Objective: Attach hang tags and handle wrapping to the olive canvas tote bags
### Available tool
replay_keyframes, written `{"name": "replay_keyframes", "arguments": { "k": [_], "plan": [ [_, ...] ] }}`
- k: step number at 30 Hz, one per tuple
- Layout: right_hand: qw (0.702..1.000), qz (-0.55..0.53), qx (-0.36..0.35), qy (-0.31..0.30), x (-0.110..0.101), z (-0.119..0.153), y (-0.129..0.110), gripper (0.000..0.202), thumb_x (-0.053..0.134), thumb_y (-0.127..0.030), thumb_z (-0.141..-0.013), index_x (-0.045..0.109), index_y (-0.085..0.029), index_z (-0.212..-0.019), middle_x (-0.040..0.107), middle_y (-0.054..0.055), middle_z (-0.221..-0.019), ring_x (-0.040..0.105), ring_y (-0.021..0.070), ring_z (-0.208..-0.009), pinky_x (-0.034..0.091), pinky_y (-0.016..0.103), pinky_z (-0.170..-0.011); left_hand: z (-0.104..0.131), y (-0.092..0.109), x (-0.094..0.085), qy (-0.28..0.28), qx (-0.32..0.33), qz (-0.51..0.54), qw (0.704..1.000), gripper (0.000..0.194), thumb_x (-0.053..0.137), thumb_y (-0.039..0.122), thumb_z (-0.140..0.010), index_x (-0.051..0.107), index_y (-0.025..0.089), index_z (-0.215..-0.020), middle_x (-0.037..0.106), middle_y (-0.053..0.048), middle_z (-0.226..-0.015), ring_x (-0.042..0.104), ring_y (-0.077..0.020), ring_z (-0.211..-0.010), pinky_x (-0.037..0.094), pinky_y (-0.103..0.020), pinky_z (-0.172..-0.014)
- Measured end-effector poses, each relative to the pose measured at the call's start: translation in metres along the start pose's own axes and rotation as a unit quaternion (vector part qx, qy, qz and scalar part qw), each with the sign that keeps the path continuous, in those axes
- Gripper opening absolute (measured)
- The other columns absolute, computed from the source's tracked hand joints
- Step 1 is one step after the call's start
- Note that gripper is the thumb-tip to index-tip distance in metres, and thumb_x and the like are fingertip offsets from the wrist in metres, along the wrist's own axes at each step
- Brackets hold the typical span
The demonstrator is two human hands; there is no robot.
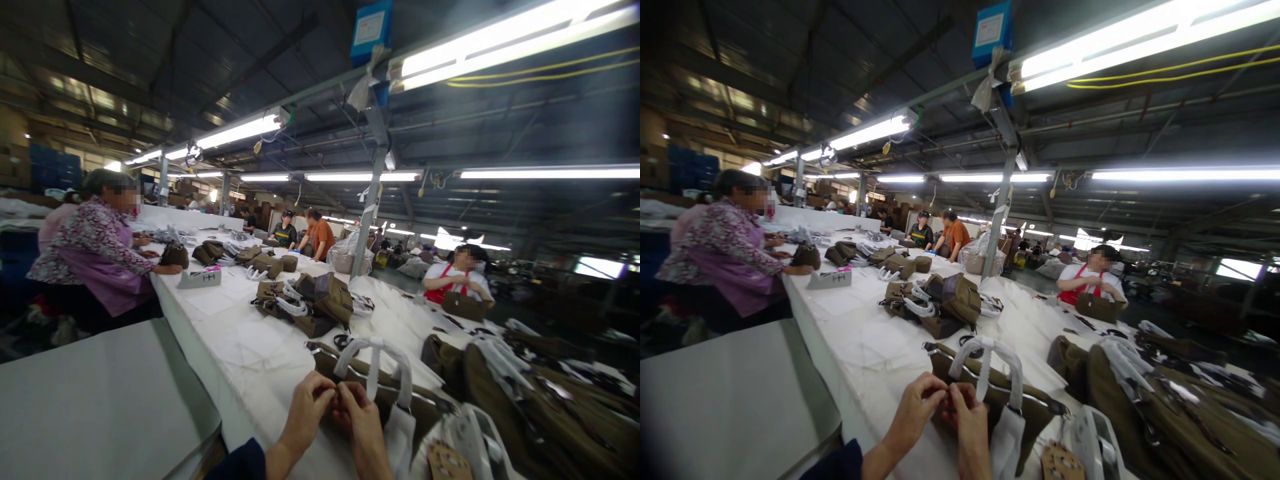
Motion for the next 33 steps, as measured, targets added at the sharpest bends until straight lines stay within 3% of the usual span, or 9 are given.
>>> {"name": "replay_keyframes", "arguments": {
  "k": [6,9,12,14,18,20,23,26,33],
  "plan": [
    [1.000,-0.004,0.009,-0.025,0.001,-0.002,0.007,0.040,0.081,-0.050,-0.065,0.067,-0.017,-0.082,0.067,0.002,-0.075,0.063,0.0155,-0.069,0.052,0.023,-0.061,-0.003,0.001,0.003,0.001,0.010,-0.033,0.999,0.012,0.053,0.016,-0.084,0.062,0.018,-0.077,0.062,-0.003,-0.078,0.059,-0.0184,-0.076,0.045,-0.030,-0.072],
    [0.995,0.095,0.001,-0.032,-0.003,0.002,0.002,0.045,0.073,-0.058,-0.069,0.067,-0.017,-0.087,0.067,0.004,-0.074,0.063,0.0180,-0.062,0.048,0.025,-0.051,-0.006,0.007,-0.001,-0.001,0.041,-0.097,0.994,0.012,0.049,0.013,-0.085,0.059,0.018,-0.081,0.060,-0.004,-0.083,0.057,-0.0186,-0.079,0.045,-0.031,-0.074],
    [0.953,0.284,-0.104,0.006,-0.007,0.012,-0.030,0.039,0.060,-0.058,-0.080,0.067,-0.020,-0.084,0.064,0.003,-0.063,0.059,0.0188,-0.052,0.043,0.028,-0.048,-0.010,0.020,0.001,-0.040,0.114,-0.206,0.971,0.015,0.045,0.010,-0.087,0.057,0.018,-0.083,0.060,-0.005,-0.091,0.054,-0.0207,-0.088,0.045,-0.034,-0.080],
    [0.912,0.358,-0.198,0.015,0.003,0.020,-0.057,0.032,0.053,-0.050,-0.088,0.067,-0.021,-0.087,0.066,0.003,-0.068,0.062,0.0196,-0.059,0.047,0.031,-0.059,-0.011,0.026,0.005,-0.076,0.153,-0.258,0.951,0.018,0.042,0.008,-0.089,0.056,0.019,-0.085,0.060,-0.006,-0.094,0.053,-0.0215,-0.091,0.045,-0.036,-0.083],
    [0.878,0.364,-0.304,-0.061,0.037,0.022,-0.084,0.026,0.049,-0.030,-0.089,0.069,-0.023,-0.105,0.069,0.008,-0.114,0.064,0.0247,-0.102,0.049,0.035,-0.090,-0.012,0.032,0.007,-0.107,0.185,-0.242,0.946,0.020,0.042,0.006,-0.089,0.056,0.019,-0.095,0.060,-0.006,-0.102,0.053,-0.0212,-0.097,0.047,-0.037,-0.088],
    [0.872,0.368,-0.306,-0.107,0.051,0.015,-0.083,0.031,0.049,-0.023,-0.087,0.070,-0.022,-0.109,0.068,0.008,-0.118,0.062,0.0251,-0.109,0.047,0.037,-0.096,-0.012,0.033,0.003,-0.110,0.187,-0.209,0.954,0.023,0.043,0.006,-0.088,0.055,0.019,-0.102,0.059,-0.007,-0.107,0.052,-0.0210,-0.102,0.046,-0.037,-0.092],
    [0.863,0.397,-0.276,-0.147,0.060,0.004,-0.073,0.028,0.050,-0.020,-0.085,0.071,-0.021,-0.103,0.073,0.006,-0.096,0.066,0.0224,-0.087,0.049,0.033,-0.083,-0.013,0.028,-0.007,-0.099,0.160,-0.178,0.966,0.017,0.043,0.008,-0.089,0.054,0.019,-0.095,0.058,-0.006,-0.101,0.053,-0.0205,-0.098,0.046,-0.036,-0.089],
    [0.854,0.426,-0.262,-0.142,0.059,-0.002,-0.070,0.020,0.052,-0.022,-0.084,0.072,-0.020,-0.087,0.070,0.004,-0.080,0.063,0.0207,-0.073,0.046,0.030,-0.069,-0.014,0.022,-0.014,-0.087,0.138,-0.156,0.974,0.014,0.043,0.010,-0.090,0.052,0.019,-0.086,0.057,-0.005,-0.093,0.053,-0.0197,-0.091,0.046,-0.034,-0.084],
    [0.843,0.451,-0.261,-0.131,0.059,-0.009,-0.074,0.019,0.052,-0.018,-0.079,0.071,-0.019,-0.078,0.067,0.006,-0.077,0.061,0.0213,-0.075,0.043,0.031,-0.071,-0.019,0.015,-0.012,-0.088,0.109,-0.119,0.983,0.011,0.045,0.012,-0.089,0.052,0.019,-0.084,0.055,-0.004,-0.089,0.052,-0.0189,-0.087,0.043,-0.032,-0.080]
  ]
}}
Point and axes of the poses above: each hand's wrist, its own z-axis away from the middle knuckle, its own x-axis out of the palm, y = z × x, the point moved 9 cm from there along -z, towards the middle knuckle
